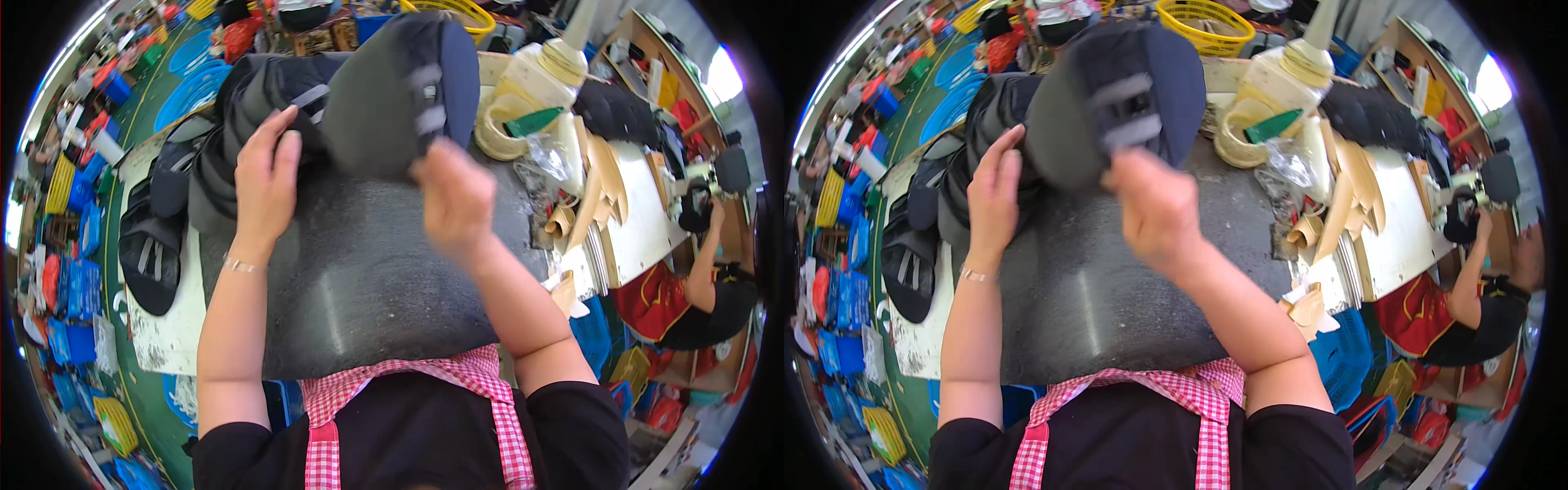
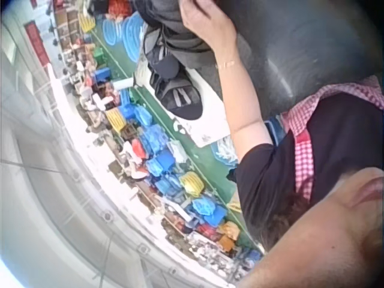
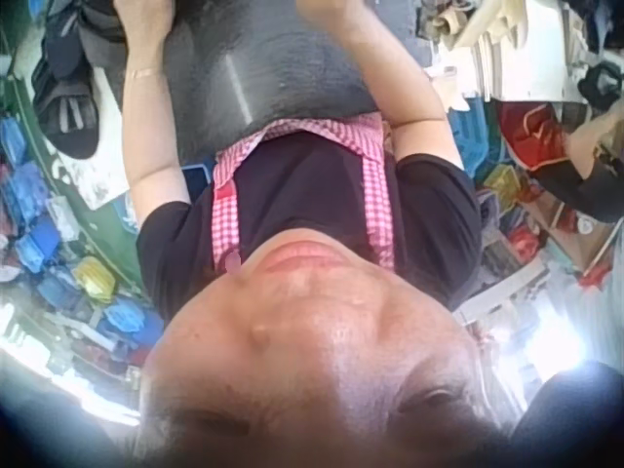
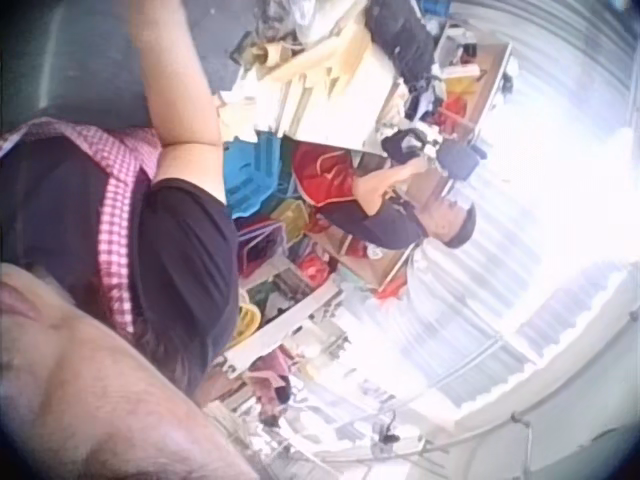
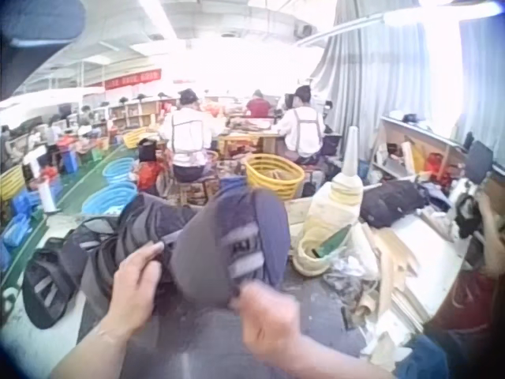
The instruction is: Apply glue to the edges and inner surfaces of shoe components using a green plastic scraper.
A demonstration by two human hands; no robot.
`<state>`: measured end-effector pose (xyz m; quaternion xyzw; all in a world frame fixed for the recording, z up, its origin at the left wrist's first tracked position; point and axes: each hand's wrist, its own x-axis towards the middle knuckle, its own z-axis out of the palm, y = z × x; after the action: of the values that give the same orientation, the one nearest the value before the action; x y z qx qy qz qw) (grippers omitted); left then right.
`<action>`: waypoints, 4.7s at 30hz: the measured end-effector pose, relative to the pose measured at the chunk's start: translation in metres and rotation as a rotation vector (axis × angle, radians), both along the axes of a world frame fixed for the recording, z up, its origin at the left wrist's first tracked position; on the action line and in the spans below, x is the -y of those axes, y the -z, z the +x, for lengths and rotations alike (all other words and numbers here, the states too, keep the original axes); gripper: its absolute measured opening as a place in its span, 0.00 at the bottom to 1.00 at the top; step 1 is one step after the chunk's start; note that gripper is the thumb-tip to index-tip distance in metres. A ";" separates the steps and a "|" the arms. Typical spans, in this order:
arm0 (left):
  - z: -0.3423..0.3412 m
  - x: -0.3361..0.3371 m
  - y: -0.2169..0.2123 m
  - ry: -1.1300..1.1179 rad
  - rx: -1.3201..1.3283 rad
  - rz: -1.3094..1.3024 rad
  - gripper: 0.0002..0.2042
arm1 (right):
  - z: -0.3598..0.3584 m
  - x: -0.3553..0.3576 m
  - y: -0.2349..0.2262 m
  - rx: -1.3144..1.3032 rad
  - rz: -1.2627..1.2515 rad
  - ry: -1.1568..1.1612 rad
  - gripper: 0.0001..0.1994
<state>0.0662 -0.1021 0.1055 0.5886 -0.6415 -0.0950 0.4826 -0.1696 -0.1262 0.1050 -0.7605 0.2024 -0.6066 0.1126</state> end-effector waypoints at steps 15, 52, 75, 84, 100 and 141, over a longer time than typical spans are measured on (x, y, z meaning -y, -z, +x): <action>-0.074 -0.036 -0.020 0.492 0.455 0.290 0.29 | -0.166 0.131 0.012 -0.312 0.449 0.742 0.23; -0.089 -0.029 0.016 0.421 0.056 0.675 0.31 | -0.197 0.117 0.030 -1.074 0.806 0.424 0.23; -0.101 0.019 -0.017 0.327 -0.456 0.713 0.27 | -0.170 0.145 0.032 0.254 1.078 0.126 0.12; -0.085 0.055 0.044 0.181 -0.294 0.661 0.34 | -0.191 0.125 0.054 0.280 1.333 0.007 0.11; -0.109 0.077 0.049 -0.001 -0.066 0.716 0.36 | -0.062 0.065 0.042 -0.277 0.630 0.156 0.07; -0.100 -0.036 0.071 0.365 -0.749 -0.257 0.26 | -0.033 -0.057 0.071 -0.401 0.518 -0.004 0.05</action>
<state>-0.0340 -0.0659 0.0346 0.3259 -0.5224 -0.3050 0.7266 -0.2027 -0.0690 0.0344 -0.8113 0.3666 -0.3729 0.2615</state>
